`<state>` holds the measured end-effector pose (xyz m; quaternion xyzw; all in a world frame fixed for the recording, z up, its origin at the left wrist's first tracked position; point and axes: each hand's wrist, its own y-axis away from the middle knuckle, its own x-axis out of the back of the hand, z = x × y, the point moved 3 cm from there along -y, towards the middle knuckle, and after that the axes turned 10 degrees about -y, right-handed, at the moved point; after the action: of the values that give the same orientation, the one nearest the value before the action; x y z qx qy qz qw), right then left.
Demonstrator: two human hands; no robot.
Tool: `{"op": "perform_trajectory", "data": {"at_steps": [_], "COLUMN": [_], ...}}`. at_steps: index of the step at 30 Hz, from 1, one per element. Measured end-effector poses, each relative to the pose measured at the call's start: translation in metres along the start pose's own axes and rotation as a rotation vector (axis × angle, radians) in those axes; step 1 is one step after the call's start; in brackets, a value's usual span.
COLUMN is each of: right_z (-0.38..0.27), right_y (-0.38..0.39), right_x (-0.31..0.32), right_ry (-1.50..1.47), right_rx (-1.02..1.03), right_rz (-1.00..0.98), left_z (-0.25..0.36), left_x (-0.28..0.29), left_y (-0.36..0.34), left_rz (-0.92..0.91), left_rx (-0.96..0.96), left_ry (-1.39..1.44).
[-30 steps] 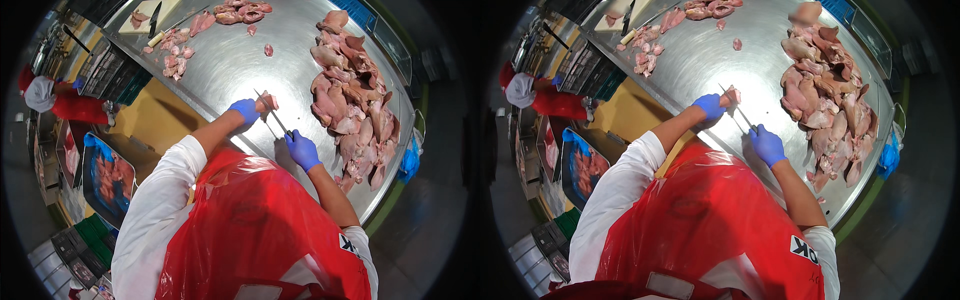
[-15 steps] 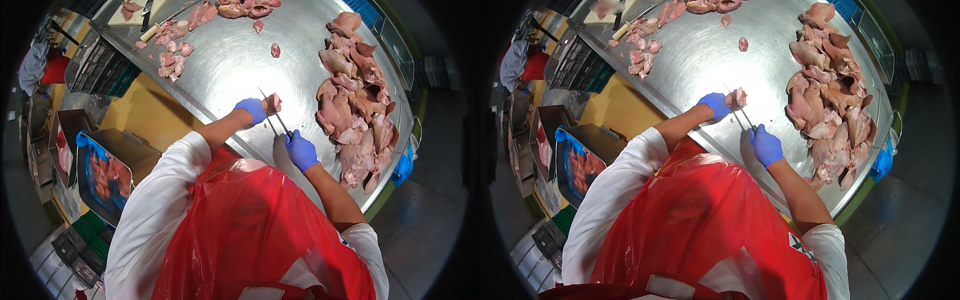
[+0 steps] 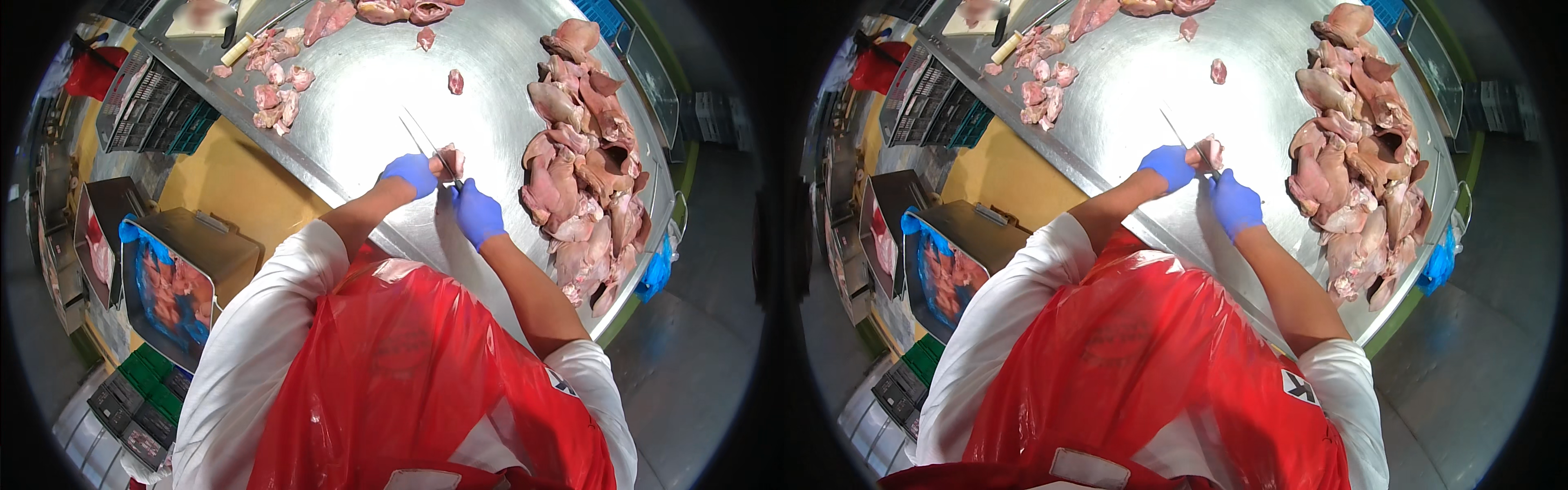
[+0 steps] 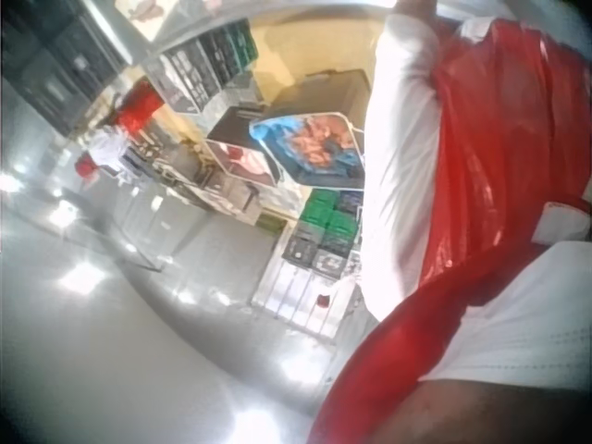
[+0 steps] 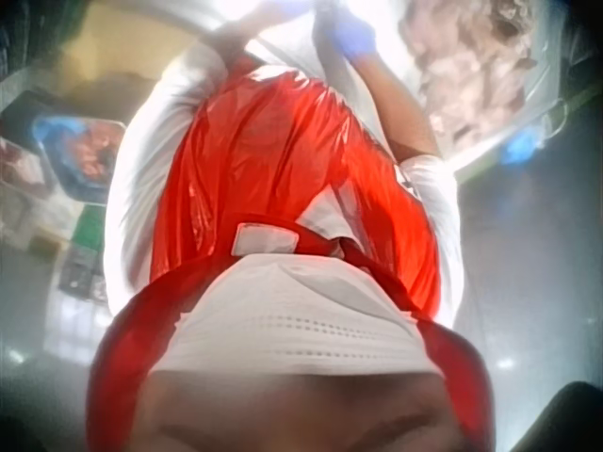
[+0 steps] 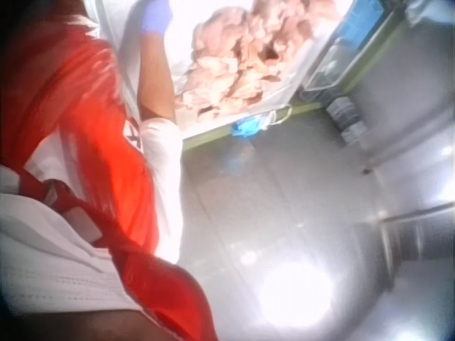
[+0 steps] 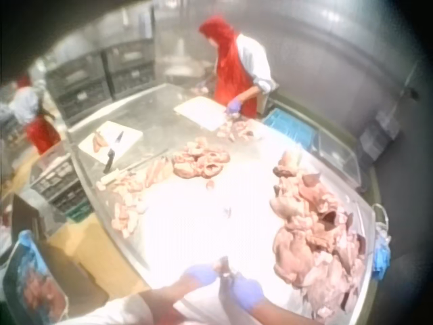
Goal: The person uses a knife to cut raw meat pieces on a stainless steel table, separating portions and placing them into piles. The person wears blue gloves and a red apron while working alongside another person who also cuts meat.
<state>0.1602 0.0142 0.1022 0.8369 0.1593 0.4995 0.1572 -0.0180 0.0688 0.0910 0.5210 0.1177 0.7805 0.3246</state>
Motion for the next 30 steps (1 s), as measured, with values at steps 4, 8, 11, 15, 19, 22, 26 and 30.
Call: {"op": "perform_trajectory", "data": {"at_steps": [4, 8, 11, 15, 19, 22, 26, 30], "right_z": [0.018, 0.03, 0.018, 0.025, 0.015, 0.035, 0.038, 0.034], "right_y": [0.053, 0.053, 0.011, -0.03, -0.003, 0.039, 0.035, -0.032], "right_x": [0.017, 0.007, -0.011, -0.027, -0.006, 0.001, -0.014, -0.047], "right_ry": [0.082, 0.051, -0.006, -0.034, 0.016, 0.057, 0.025, -0.025], "right_rx": [-0.128, -0.107, -0.086, 0.032, -0.044, -0.135, -0.105, 0.051], "right_rz": [-0.104, -0.096, -0.066, -0.016, -0.099, -0.136, -0.13, -0.051], "left_z": [-0.006, -0.006, 0.006, 0.016, -0.012, -0.016, -0.022, -0.019], "left_x": [0.006, -0.008, -0.012, 0.005, -0.007, -0.015, -0.025, -0.027], "left_y": [-0.013, -0.019, -0.016, -0.005, -0.016, -0.021, -0.018, -0.007], "left_rz": [-0.143, -0.066, -0.063, -0.038, -0.085, -0.128, -0.109, 0.028], "left_rx": [0.152, 0.071, 0.06, -0.011, 0.138, 0.153, 0.1, 0.06], "left_ry": [0.111, 0.045, -0.05, -0.069, 0.037, 0.061, 0.032, -0.087]}}
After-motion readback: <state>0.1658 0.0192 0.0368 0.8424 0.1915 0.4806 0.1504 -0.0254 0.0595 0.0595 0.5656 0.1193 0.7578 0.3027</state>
